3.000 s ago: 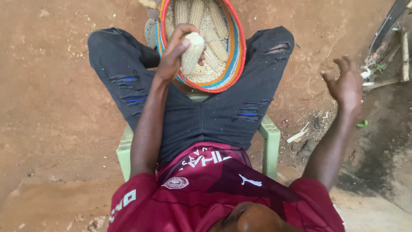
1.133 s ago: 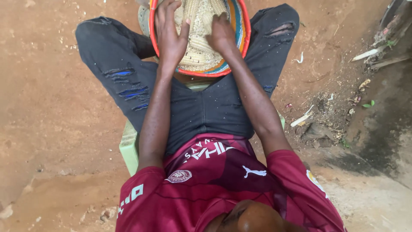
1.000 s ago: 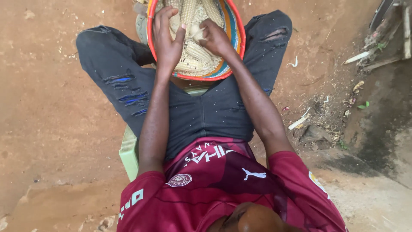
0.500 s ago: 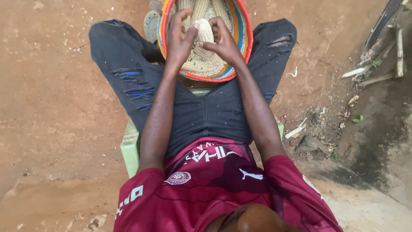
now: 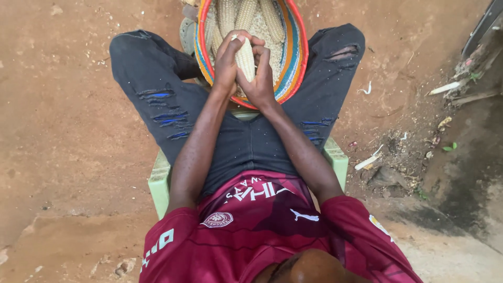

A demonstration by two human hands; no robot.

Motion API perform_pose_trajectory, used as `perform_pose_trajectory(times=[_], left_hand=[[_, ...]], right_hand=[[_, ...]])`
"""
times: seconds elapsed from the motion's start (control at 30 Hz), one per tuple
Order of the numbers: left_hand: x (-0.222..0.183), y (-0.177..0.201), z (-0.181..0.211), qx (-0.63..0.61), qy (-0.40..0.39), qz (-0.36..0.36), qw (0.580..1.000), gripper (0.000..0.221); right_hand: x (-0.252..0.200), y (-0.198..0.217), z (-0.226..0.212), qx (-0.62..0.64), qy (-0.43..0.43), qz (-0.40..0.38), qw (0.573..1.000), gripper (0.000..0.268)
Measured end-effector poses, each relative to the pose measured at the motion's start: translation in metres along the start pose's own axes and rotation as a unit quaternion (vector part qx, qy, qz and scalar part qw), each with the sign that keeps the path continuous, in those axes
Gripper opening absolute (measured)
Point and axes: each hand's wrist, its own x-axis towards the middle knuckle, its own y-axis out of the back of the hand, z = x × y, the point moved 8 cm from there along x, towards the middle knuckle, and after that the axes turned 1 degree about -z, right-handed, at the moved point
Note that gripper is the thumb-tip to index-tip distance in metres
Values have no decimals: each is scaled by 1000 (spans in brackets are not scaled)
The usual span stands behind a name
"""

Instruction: Shelling corn kernels from the cob by hand into a woven basket

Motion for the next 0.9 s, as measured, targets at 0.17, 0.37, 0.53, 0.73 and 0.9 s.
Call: perform_pose_trajectory(times=[0.17,0.37,0.53,0.73,0.9], left_hand=[[5,0,-20,-62,37,-11,997,18],[4,-5,5,7,24,-54,998,25],[4,-4,-5,169,-65,-157,971,34],[7,10,-24,101,-1,-105,989,52],[10,20,-29,88,17,-50,995,49]], right_hand=[[-8,7,5,13,-4,22,1000,45],[4,1,5,208,-7,-78,975,62],[5,-6,23,382,-177,-162,892,51],[25,2,-6,436,-104,-190,874,27],[47,10,-13,424,-139,-139,884,22]])
